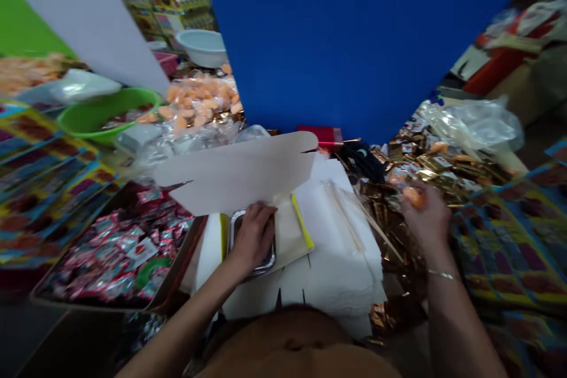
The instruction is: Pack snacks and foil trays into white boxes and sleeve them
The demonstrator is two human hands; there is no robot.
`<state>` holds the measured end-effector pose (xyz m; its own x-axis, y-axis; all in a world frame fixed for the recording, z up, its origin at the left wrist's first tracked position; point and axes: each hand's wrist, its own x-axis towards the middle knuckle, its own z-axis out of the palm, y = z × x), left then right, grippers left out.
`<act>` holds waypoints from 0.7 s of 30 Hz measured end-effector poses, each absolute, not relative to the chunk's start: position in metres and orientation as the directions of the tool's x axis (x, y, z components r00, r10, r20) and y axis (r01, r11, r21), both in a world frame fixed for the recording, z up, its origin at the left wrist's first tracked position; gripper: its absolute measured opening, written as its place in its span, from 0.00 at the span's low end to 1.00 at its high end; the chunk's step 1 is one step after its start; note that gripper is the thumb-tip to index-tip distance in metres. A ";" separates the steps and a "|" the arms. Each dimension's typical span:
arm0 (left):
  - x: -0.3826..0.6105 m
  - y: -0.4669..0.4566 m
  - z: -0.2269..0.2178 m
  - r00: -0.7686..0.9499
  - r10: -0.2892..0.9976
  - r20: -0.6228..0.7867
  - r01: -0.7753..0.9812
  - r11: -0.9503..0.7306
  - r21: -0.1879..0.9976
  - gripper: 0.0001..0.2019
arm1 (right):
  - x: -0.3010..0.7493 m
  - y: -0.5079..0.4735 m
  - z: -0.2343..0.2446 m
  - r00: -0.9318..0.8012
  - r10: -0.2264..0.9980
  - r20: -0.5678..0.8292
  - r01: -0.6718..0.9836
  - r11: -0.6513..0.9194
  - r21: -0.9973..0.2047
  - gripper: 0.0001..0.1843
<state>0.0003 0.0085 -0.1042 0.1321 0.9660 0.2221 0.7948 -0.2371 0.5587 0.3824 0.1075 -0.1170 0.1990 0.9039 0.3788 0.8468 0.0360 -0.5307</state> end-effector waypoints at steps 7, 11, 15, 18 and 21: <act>0.002 0.007 -0.110 0.103 0.963 0.248 0.800 -0.228 0.555 0.16 | 0.209 0.048 -0.053 -0.782 0.623 0.005 0.549 0.693 -0.468 0.20; 0.001 0.009 -0.110 0.110 0.954 0.279 0.777 -0.257 0.574 0.19 | 0.141 0.042 -0.053 -0.659 0.720 -0.218 0.750 0.612 -0.250 0.17; 0.000 0.009 -0.111 0.099 0.953 0.288 0.770 -0.256 0.584 0.20 | 0.177 0.059 -0.074 -0.714 0.700 -0.013 0.623 0.628 -0.467 0.25; 0.001 0.005 -0.109 0.183 0.958 0.223 0.817 -0.274 0.507 0.19 | 0.262 0.085 -0.103 -0.500 0.840 0.211 0.673 0.530 -0.515 0.18; 0.005 0.002 -0.102 0.287 0.951 0.117 0.853 -0.309 0.420 0.14 | 0.342 0.115 -0.133 -0.220 0.951 0.219 0.927 0.274 -0.256 0.21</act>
